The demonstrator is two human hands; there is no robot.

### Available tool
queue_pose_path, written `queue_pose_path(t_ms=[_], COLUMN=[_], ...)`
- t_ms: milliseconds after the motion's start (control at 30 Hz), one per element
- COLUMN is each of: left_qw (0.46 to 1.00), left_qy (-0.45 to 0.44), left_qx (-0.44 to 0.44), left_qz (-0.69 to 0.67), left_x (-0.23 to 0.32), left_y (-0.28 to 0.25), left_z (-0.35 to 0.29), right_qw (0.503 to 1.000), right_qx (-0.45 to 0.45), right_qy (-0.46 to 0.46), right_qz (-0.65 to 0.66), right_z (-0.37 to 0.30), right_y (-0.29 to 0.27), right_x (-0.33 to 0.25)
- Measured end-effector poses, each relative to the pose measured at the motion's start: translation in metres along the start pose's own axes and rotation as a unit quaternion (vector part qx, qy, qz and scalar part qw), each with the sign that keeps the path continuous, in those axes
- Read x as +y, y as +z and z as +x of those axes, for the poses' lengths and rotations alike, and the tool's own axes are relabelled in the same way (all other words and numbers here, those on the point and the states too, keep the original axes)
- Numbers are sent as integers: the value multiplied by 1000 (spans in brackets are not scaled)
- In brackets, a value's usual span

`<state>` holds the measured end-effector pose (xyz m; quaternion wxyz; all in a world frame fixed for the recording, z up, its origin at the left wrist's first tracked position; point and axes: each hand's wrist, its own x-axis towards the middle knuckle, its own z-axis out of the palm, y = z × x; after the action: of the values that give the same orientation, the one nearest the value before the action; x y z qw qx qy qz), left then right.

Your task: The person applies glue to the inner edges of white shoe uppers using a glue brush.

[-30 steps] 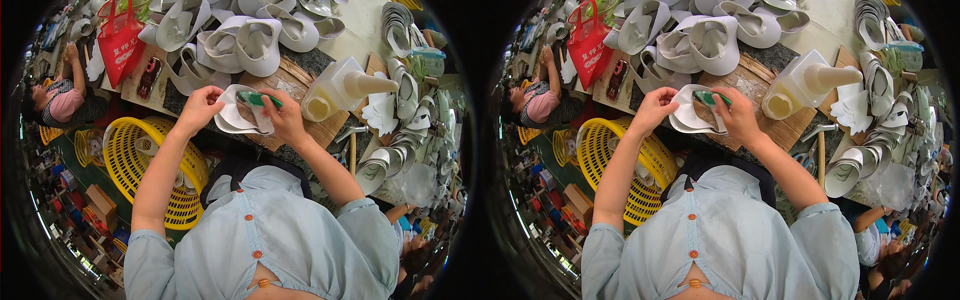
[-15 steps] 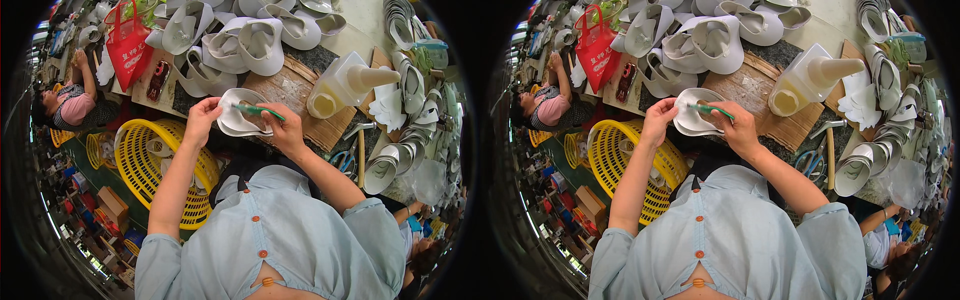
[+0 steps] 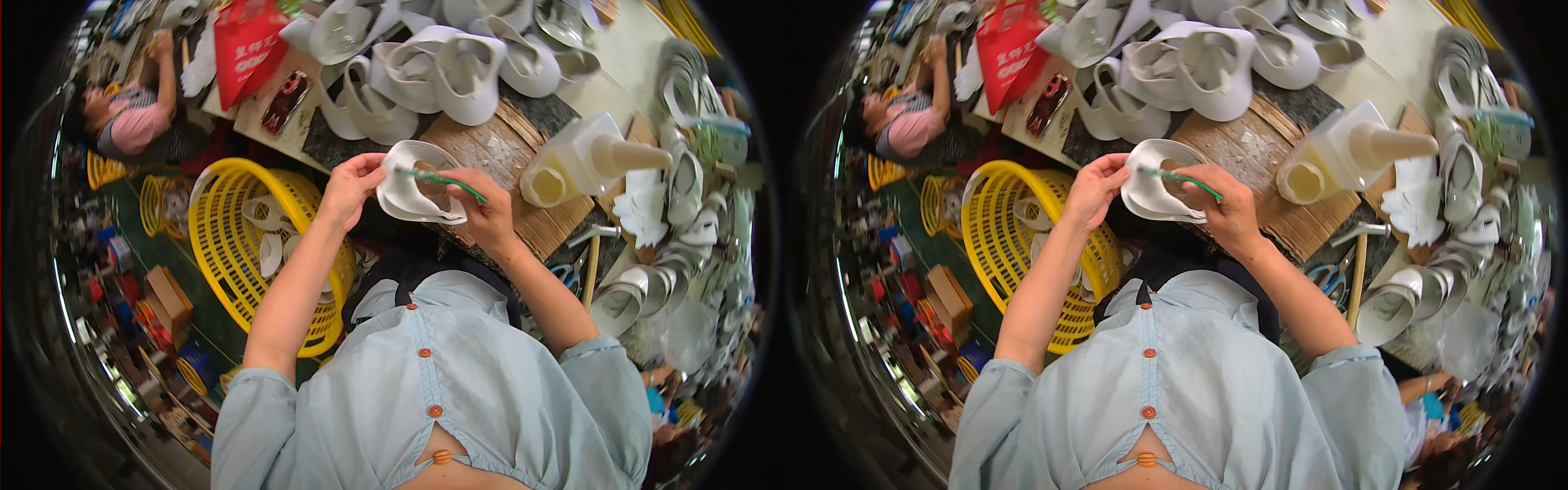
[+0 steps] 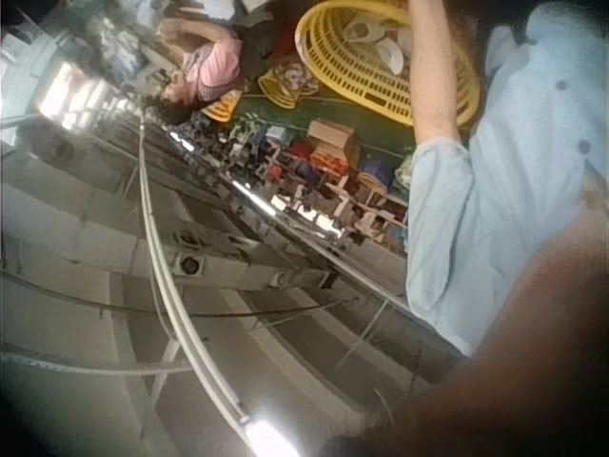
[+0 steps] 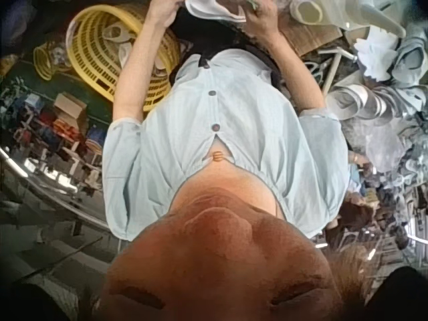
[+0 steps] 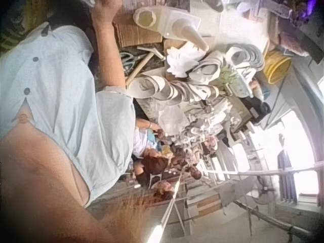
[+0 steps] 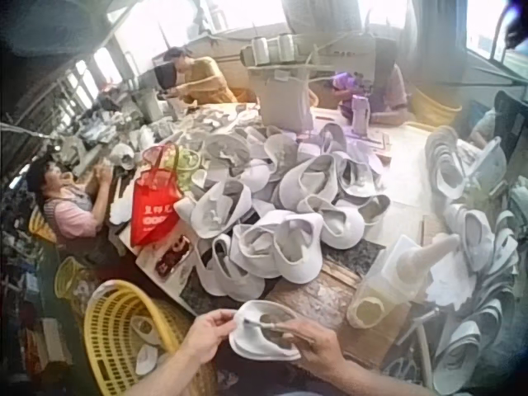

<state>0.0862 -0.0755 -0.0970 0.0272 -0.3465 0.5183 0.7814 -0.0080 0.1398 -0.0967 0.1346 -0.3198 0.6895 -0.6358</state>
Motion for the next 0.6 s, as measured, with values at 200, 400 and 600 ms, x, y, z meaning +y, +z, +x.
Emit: queue_pose_path(t_ms=[200,400,600], left_qw=[993,936,858], left_qy=[109,239,217], left_qx=[25,237,409], left_qz=[46,99,223], left_x=[-9,53,39], left_y=[2,-90,-233], left_z=[-15,-127,-186], right_qw=[979,972,969], right_qx=[-44,127,86], right_qy=[183,144,203], right_qz=[79,138,108], right_z=[-10,20,26], right_y=[-18,-68,-56], right_x=[-10,-21,-18])
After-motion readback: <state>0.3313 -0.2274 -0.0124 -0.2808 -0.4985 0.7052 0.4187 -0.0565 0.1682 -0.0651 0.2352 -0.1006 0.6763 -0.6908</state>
